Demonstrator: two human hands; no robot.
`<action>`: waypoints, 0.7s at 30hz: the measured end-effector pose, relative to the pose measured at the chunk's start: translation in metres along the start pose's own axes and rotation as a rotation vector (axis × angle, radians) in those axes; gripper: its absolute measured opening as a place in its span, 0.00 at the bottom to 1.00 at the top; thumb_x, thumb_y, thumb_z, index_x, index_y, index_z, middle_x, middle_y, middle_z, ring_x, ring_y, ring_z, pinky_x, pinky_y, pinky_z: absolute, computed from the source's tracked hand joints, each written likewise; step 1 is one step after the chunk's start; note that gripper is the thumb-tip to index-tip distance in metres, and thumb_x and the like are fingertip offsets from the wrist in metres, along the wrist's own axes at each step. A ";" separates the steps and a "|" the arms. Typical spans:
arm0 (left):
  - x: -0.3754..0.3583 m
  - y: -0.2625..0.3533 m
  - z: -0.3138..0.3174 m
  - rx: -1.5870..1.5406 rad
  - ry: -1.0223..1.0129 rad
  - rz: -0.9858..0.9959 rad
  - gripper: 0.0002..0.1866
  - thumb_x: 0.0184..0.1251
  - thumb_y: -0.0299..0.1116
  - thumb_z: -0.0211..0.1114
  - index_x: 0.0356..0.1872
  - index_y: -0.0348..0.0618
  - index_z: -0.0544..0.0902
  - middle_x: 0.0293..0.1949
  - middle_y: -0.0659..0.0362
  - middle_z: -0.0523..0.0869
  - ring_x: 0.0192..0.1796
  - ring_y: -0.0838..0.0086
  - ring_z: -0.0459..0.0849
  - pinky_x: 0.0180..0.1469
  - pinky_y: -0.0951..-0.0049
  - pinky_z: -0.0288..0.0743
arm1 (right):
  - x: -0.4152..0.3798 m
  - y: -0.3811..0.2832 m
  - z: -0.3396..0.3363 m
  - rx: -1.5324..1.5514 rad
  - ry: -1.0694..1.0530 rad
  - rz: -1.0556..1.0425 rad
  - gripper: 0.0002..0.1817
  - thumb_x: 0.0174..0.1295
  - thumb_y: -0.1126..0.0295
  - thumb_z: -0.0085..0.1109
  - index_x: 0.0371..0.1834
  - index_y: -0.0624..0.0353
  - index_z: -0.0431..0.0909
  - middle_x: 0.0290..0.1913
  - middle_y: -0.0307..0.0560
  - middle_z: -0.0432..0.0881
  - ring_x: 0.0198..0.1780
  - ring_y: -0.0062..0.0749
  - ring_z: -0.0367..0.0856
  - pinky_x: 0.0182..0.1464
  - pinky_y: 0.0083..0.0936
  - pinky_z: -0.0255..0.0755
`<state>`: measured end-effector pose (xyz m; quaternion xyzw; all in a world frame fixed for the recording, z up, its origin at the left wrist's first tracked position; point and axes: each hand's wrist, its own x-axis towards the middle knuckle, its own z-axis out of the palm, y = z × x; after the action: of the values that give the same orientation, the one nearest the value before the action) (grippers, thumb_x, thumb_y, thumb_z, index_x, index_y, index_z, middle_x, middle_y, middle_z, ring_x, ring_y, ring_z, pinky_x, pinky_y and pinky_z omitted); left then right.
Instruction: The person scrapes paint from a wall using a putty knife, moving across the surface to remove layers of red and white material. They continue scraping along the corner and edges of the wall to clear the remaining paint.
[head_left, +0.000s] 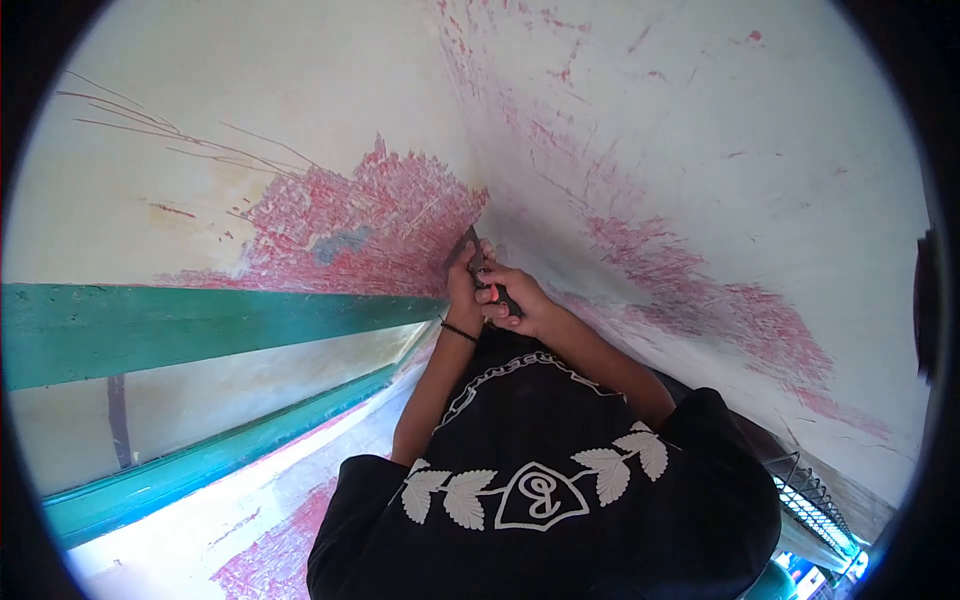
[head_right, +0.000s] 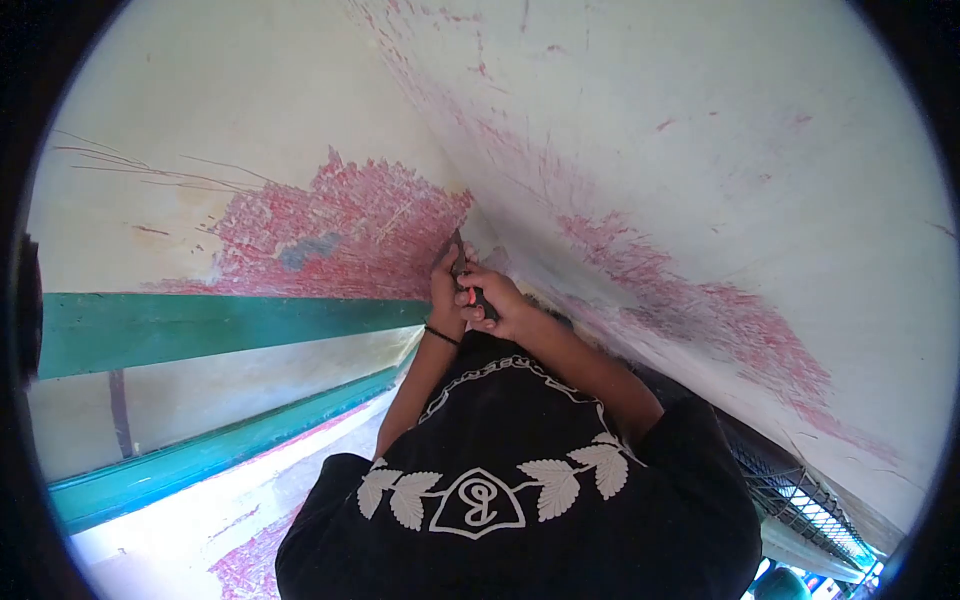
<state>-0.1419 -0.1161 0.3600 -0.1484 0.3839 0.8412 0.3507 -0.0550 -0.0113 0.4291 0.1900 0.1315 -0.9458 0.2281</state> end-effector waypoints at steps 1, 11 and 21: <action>0.002 0.000 -0.001 0.037 -0.011 -0.001 0.12 0.75 0.42 0.57 0.38 0.44 0.77 0.31 0.62 0.79 0.33 0.75 0.78 0.37 0.76 0.72 | -0.002 0.000 0.000 -0.027 0.000 -0.002 0.06 0.70 0.67 0.52 0.44 0.39 0.67 0.29 0.41 0.72 0.17 0.19 0.66 0.08 0.13 0.54; 0.059 -0.018 -0.066 -0.048 -0.284 -0.093 0.11 0.73 0.39 0.59 0.38 0.42 0.80 0.31 0.60 0.83 0.32 0.73 0.81 0.36 0.74 0.77 | 0.041 -0.009 -0.016 0.191 0.174 0.086 0.06 0.69 0.67 0.52 0.44 0.43 0.65 0.27 0.40 0.73 0.16 0.21 0.66 0.09 0.15 0.51; 0.009 0.001 -0.001 0.023 -0.051 -0.013 0.11 0.72 0.40 0.60 0.38 0.43 0.80 0.31 0.60 0.82 0.31 0.72 0.81 0.35 0.73 0.77 | 0.016 -0.014 0.006 0.053 0.162 0.058 0.05 0.69 0.66 0.53 0.42 0.43 0.67 0.27 0.39 0.71 0.16 0.18 0.65 0.09 0.14 0.51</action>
<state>-0.1489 -0.1133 0.3554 -0.1252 0.3835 0.8380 0.3674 -0.0768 -0.0079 0.4298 0.2754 0.1190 -0.9235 0.2388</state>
